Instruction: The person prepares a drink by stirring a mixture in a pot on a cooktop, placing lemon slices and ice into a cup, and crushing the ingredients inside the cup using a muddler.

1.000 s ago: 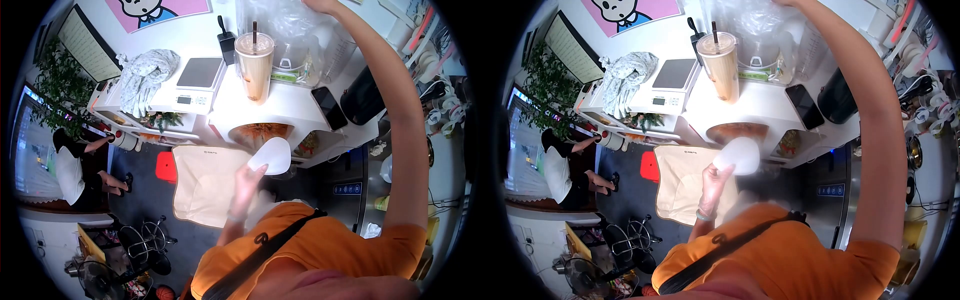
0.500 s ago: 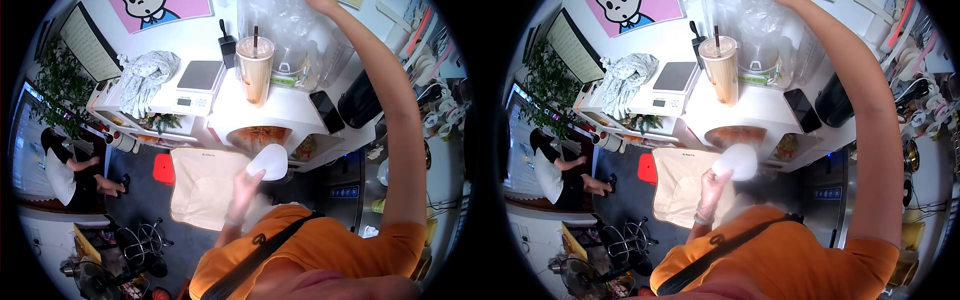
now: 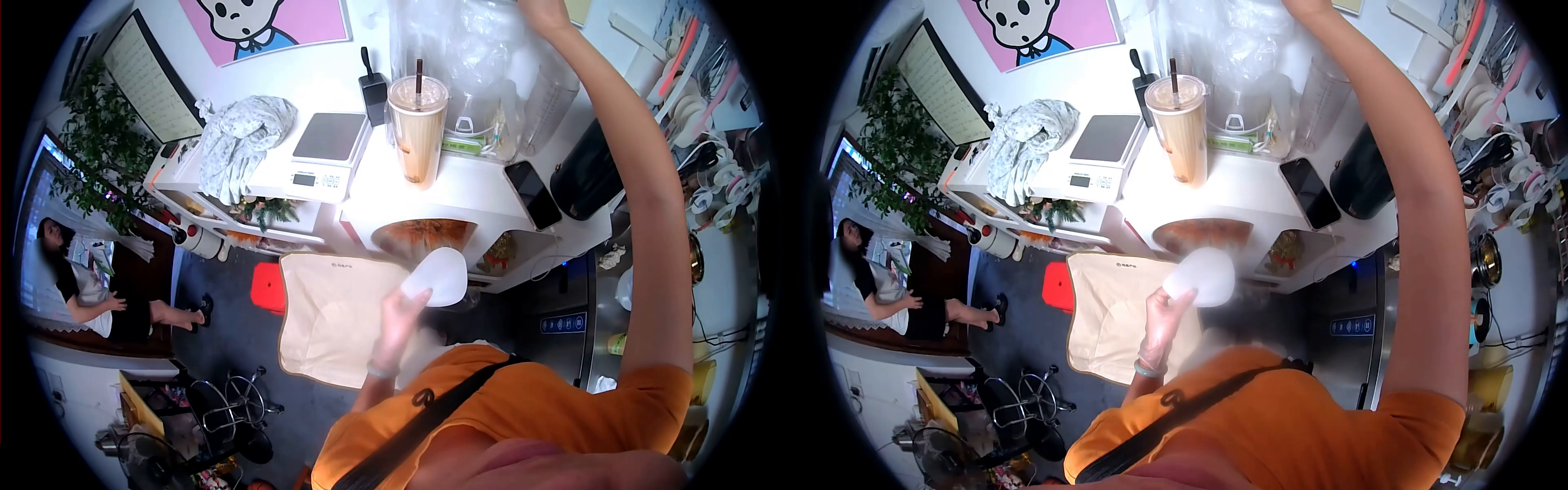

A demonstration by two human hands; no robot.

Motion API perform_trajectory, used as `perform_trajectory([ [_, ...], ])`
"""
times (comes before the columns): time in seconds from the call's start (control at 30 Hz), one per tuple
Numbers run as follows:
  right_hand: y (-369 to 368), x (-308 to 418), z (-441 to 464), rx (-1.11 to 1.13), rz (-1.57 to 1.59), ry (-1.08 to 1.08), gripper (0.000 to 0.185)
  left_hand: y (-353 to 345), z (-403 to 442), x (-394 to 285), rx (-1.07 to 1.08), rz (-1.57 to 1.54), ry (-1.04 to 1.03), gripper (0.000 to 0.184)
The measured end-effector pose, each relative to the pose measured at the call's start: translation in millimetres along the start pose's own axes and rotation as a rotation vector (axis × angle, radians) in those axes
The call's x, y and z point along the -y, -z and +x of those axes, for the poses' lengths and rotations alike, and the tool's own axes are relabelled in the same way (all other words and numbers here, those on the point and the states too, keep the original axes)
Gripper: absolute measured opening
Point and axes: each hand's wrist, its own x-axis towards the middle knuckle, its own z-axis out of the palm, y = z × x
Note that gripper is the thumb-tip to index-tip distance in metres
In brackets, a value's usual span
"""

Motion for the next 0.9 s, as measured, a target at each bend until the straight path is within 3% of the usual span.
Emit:
perform_trajectory([
  [0.1, 17.6, -1.5, 5.0, -0.135, 0.064, 0.089, 0.011, 2.4, 1.2, 4.0, 0.016, 0.041, -0.017, 0.028],
  [0.33, 13.6, -12.8, -2.4, -0.064, 0.184, 0.052, 0.006, 0.5, 1.8, 1.2, 0.046, 0.094, -0.035, 0.028],
  [0.4, -3.2, -13.6, -10.1, 0.228, 0.135, -0.127, 0.007, -1.2, 2.6, 2.4, 0.043, 0.083, -0.036, 0.028],
  [0.57, -99.6, -37.5, -76.2, 0.323, -0.023, -0.123, 0.008, -0.4, -1.7, 7.3, 0.038, 0.088, -0.039, 0.028],
  [0.63, -97.6, -25.0, -96.3, 0.481, 0.057, -0.206, 0.016, 1.9, -4.0, 10.7, 0.016, 0.088, -0.034, 0.028],
  [0.67, -92.5, -10.6, -100.0, 0.607, 0.051, -0.395, 0.016, 3.6, -6.2, 11.2, 0.014, 0.091, -0.026, 0.028],
  [0.7, -101.5, -13.9, -105.9, 0.614, 0.053, -0.398, 0.016, 5.1, -7.7, 11.3, -0.008, 0.101, -0.037, 0.028],
  [0.77, -127.8, -26.4, -119.4, 0.348, 0.022, -0.157, 0.018, 8.6, -10.3, 12.5, -0.032, 0.114, -0.045, 0.028],
  [0.9, -74.2, -12.7, -89.6, 0.308, 0.125, -0.233, 0.035, 9.7, -10.8, 15.2, -0.039, 0.101, -0.035, 0.026],
])
